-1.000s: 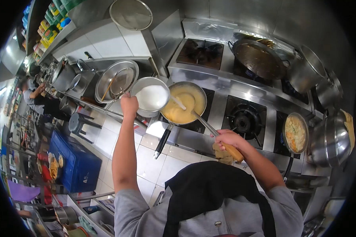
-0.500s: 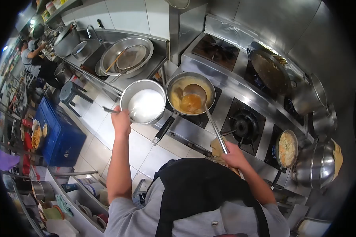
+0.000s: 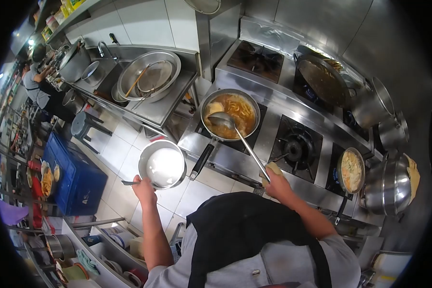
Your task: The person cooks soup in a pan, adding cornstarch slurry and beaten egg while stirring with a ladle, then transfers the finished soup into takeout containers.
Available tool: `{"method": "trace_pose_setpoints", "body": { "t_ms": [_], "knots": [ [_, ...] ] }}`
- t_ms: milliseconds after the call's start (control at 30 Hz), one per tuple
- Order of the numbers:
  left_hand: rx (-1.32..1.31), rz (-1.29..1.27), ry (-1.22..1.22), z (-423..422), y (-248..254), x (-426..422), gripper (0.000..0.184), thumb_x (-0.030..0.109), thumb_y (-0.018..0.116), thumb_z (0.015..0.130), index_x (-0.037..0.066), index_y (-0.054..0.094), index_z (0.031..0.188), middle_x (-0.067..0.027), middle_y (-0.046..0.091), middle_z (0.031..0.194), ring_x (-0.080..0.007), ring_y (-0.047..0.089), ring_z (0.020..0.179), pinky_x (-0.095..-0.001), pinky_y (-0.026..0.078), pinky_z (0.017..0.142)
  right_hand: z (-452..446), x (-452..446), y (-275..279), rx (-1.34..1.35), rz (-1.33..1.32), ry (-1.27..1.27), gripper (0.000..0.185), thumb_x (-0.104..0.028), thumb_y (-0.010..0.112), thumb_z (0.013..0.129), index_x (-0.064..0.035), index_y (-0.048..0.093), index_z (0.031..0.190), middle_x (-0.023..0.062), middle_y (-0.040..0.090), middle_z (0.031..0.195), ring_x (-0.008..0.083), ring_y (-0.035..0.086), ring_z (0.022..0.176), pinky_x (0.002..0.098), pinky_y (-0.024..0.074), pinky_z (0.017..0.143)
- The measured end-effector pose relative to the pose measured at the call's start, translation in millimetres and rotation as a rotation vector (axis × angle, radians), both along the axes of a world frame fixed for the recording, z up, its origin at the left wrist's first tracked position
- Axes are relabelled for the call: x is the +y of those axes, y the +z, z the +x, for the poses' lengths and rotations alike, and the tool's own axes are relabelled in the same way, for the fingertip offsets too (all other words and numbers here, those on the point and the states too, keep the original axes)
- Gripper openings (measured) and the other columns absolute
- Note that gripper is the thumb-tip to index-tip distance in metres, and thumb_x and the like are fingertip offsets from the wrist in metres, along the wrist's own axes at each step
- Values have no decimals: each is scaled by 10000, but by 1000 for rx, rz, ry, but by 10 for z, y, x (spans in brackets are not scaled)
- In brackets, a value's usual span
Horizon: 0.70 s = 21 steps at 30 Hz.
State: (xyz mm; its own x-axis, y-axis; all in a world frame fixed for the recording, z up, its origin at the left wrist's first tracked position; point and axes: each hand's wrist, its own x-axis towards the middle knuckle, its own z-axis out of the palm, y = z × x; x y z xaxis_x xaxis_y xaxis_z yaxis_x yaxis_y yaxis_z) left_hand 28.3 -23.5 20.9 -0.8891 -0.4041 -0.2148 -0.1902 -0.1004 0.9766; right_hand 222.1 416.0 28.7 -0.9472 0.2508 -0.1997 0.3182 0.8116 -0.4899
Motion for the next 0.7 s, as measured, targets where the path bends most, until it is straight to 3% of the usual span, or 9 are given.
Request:
{"method": "trace_pose_setpoints", "body": {
  "t_ms": [300, 533, 633, 700],
  "knots": [
    [-18, -10, 10, 191, -52, 51, 232, -70, 491, 773, 97, 340, 716, 7, 390, 616, -72, 318, 459, -303, 234, 383, -495, 326, -30, -30, 137, -5, 580, -62, 582, 812, -20, 479, 1382, 307, 687, 844, 490, 683, 825, 569, 544, 777],
    [2, -52, 14, 232, -56, 110, 204, -64, 501, 782, 78, 371, 715, 5, 403, 618, -73, 337, 457, -291, 271, 377, -740, 493, -127, -25, 203, -56, 625, -49, 612, 793, -25, 473, 1402, 309, 691, 883, 484, 688, 861, 561, 549, 820],
    [4, -42, 28, 244, -12, 143, 194, -62, 503, 784, 73, 381, 716, 5, 407, 617, -74, 350, 466, -292, 283, 378, -797, 498, -100, -39, 132, -122, 563, -44, 603, 788, -21, 511, 1343, 326, 686, 925, 482, 684, 919, 567, 533, 839],
    [14, -29, 37, 260, 19, 157, 188, -61, 503, 784, 70, 385, 717, 4, 409, 616, -73, 356, 471, -293, 287, 379, -783, 510, -198, 64, 6, -143, 491, -59, 611, 769, -10, 545, 1253, 311, 661, 880, 488, 672, 811, 536, 538, 817]
  ]
}}
